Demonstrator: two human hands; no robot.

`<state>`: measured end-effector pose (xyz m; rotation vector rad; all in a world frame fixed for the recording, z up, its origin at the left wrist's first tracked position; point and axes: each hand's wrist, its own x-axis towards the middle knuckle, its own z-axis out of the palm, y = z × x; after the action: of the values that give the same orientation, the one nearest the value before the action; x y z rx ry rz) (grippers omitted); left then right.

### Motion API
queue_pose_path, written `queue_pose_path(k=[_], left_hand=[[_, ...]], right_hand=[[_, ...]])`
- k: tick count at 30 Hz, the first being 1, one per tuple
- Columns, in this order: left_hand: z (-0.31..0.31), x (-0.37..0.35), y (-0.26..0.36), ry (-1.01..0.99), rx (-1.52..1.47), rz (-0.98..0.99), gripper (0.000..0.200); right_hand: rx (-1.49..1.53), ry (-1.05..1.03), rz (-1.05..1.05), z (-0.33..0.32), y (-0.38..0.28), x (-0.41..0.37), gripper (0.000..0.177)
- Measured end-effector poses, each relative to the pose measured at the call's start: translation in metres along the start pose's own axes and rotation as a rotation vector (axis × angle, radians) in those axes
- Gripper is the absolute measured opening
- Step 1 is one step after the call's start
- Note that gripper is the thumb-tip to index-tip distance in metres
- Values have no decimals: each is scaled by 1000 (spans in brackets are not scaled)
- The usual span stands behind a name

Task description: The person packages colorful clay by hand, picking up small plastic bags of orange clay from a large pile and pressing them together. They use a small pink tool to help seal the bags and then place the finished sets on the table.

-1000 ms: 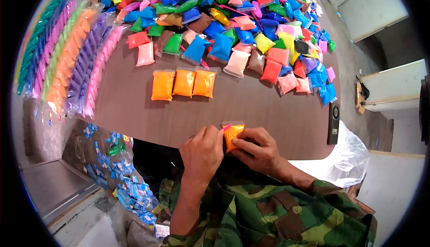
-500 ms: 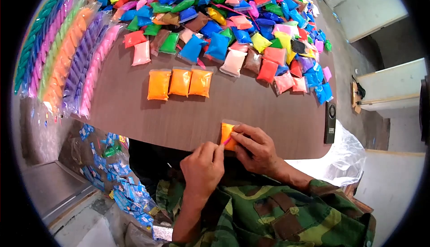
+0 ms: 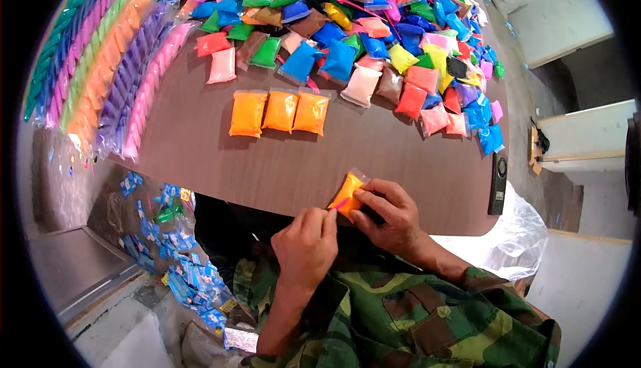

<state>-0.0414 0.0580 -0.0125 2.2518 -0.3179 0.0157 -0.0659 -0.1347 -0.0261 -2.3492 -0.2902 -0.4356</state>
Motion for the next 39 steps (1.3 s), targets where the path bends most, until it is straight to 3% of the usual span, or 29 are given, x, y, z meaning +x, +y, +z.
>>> queue_pose_path(k=[6, 9, 13, 18, 22, 25, 29, 33, 39], left_hand=[[-9, 13, -17, 39, 160, -47, 19], [-15, 9, -11, 59, -2, -81, 17], [0, -3, 1, 105, -103, 63, 16], [7, -2, -6, 35, 88, 36, 20], [-5, 9, -18, 92, 257, 1, 19], [-10, 6, -19, 123, 16, -13, 18], [2, -14, -10, 7, -180, 36, 16], [5, -10, -9, 33, 45, 50, 17], [-4, 1, -16, 108, 136, -6, 16]], right_hand=[[-19, -15, -15, 0, 0, 1, 35], [-54, 1, 10, 0, -2, 1, 35], [-117, 0, 18, -1, -5, 2, 30], [-144, 6, 5, -1, -4, 2, 25], [-134, 22, 2, 2, -4, 4, 23], [-118, 16, 27, 2, -4, 4, 23], [-100, 11, 45, 2, -2, 3, 22], [-91, -2, 47, 0, -2, 3, 23], [-96, -7, 48, 0, -2, 0, 24]])
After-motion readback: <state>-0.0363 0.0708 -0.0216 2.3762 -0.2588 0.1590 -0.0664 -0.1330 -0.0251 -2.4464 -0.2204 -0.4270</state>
